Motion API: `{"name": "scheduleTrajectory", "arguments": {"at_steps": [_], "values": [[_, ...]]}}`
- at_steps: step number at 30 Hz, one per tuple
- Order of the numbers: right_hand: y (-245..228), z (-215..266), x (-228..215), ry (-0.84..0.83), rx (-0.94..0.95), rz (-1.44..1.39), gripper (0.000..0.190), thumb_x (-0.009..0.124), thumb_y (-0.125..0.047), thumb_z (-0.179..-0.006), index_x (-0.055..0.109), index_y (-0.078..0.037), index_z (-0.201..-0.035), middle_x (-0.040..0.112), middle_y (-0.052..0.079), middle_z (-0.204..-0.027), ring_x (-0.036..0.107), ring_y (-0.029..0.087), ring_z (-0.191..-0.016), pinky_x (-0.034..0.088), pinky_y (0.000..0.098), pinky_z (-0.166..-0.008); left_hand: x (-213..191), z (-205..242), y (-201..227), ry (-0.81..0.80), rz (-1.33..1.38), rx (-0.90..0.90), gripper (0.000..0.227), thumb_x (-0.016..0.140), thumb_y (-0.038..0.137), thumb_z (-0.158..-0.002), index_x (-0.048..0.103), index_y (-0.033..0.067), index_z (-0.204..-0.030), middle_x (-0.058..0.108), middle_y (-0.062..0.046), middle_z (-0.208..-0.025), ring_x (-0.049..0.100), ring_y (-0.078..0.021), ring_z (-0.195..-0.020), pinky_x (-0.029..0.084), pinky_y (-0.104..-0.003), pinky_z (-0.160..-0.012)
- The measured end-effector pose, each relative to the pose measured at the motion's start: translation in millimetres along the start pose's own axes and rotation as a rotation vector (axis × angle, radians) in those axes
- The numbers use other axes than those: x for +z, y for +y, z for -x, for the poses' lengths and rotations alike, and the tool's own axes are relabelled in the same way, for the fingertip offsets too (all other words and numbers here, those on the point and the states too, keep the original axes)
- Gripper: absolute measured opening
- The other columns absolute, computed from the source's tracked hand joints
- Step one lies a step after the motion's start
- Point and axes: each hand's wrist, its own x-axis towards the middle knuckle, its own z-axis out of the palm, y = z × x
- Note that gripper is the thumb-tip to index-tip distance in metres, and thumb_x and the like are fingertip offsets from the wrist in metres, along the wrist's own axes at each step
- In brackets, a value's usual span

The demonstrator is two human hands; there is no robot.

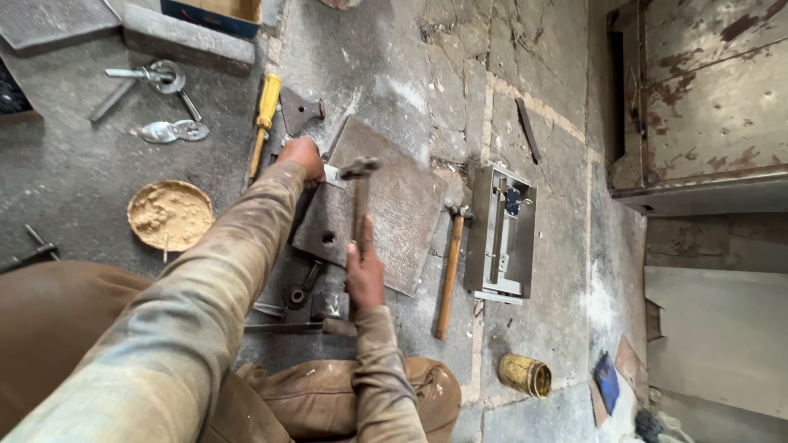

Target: The person hammers a small metal piece on a work surface, then applies a yellow paste to a metal frame and inserts it into a rectangular electrical box. The person then uses a hammer to tap the frame into place within the box.

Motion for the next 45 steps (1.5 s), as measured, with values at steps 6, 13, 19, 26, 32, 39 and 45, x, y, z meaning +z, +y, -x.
{"name": "scheduleTrajectory", "arguments": {"at_steps": [6, 13, 19, 26, 32, 39, 45], "values": [[19.1, 11.5, 4.8, 0.243, -0.209, -0.121, 0.068, 0.05, -0.028, -0.105, 0.013, -0.043, -0.16, 0.072, 0.004, -0.086, 0.049, 0.007, -0.042, 0.057, 0.0295, -0.04, 10.3, -8.6, -8.3, -0.067, 0.058, -0.057, 0.02, 0.076, 0.009, -0.087, 0.08, 0.0008, -0.105, 0.08, -0.019, -0.11, 0.078, -0.0279, -0.1, 0.061, -0.04, -0.09], [3.0, 8.3, 13.3, 0.14, -0.2, 0.046, 0.07, 0.055, -0.024, -0.105, 0.023, -0.039, -0.165, 0.066, 0.015, -0.069, 0.052, 0.009, -0.05, 0.047, 0.0341, -0.049, 11.4, -17.5, -11.4, 0.064, -0.029, 0.023, 0.029, 0.082, 0.013, -0.084, 0.078, 0.0052, -0.111, 0.069, -0.022, -0.123, 0.067, -0.0348, -0.114, 0.053, -0.041, -0.099], [7.5, 5.2, 21.6, 0.156, -0.186, 0.076, 0.071, 0.053, -0.021, -0.104, 0.019, -0.04, -0.164, 0.07, 0.013, -0.078, 0.056, 0.012, -0.051, 0.052, 0.0348, -0.053, 18.3, -28.7, -17.8, 0.018, -0.06, 0.041, 0.039, 0.087, 0.016, -0.078, 0.077, 0.0031, -0.113, 0.068, -0.023, -0.127, 0.065, -0.0358, -0.12, 0.052, -0.04, -0.103], [3.7, -12.4, 12.8, 0.101, -0.166, 0.071, 0.071, 0.053, -0.024, -0.105, 0.019, -0.043, -0.164, 0.07, 0.015, -0.087, 0.056, 0.016, -0.056, 0.053, 0.0404, -0.055, 18.4, -27.7, -19.9, 0.008, -0.046, -0.005, 0.039, 0.085, 0.016, -0.078, 0.077, 0.0045, -0.114, 0.069, -0.022, -0.125, 0.068, -0.0347, -0.118, 0.053, -0.04, -0.103], [-21.1, -6.8, 1.1, 0.063, 0.034, -0.002, 0.07, 0.053, -0.026, -0.106, 0.018, -0.041, -0.164, 0.068, 0.007, -0.084, 0.056, 0.011, -0.055, 0.052, 0.034, -0.053, 14.8, -7.9, -6.9, 0.052, -0.148, 0.155, 0.031, 0.077, 0.014, -0.084, 0.076, 0.0098, -0.115, 0.069, -0.02, -0.123, 0.066, -0.0354, -0.116, 0.053, -0.042, -0.1], [13.6, 59.7, 7.3, 0.171, -0.044, -0.422, 0.074, 0.052, -0.019, -0.101, 0.019, -0.037, -0.165, 0.048, -0.001, -0.071, 0.045, 0.007, -0.051, 0.044, 0.0255, -0.043, 28.8, 22.4, -15.7, 0.278, -0.417, 0.625, 0.018, 0.064, 0.011, -0.094, 0.072, 0.0154, -0.109, 0.072, -0.016, -0.114, 0.07, -0.037, -0.104, 0.057, -0.048, -0.087], [12.5, 74.0, 2.4, 0.176, -0.011, -0.374, 0.071, 0.054, -0.018, -0.101, 0.026, -0.034, -0.164, 0.049, -0.001, -0.068, 0.047, 0.008, -0.049, 0.043, 0.0269, -0.041, 33.4, 16.6, -12.9, 0.234, -0.362, 0.428, 0.023, 0.065, 0.004, -0.093, 0.071, 0.0095, -0.115, 0.069, -0.019, -0.118, 0.069, -0.0367, -0.105, 0.057, -0.047, -0.09]]}}
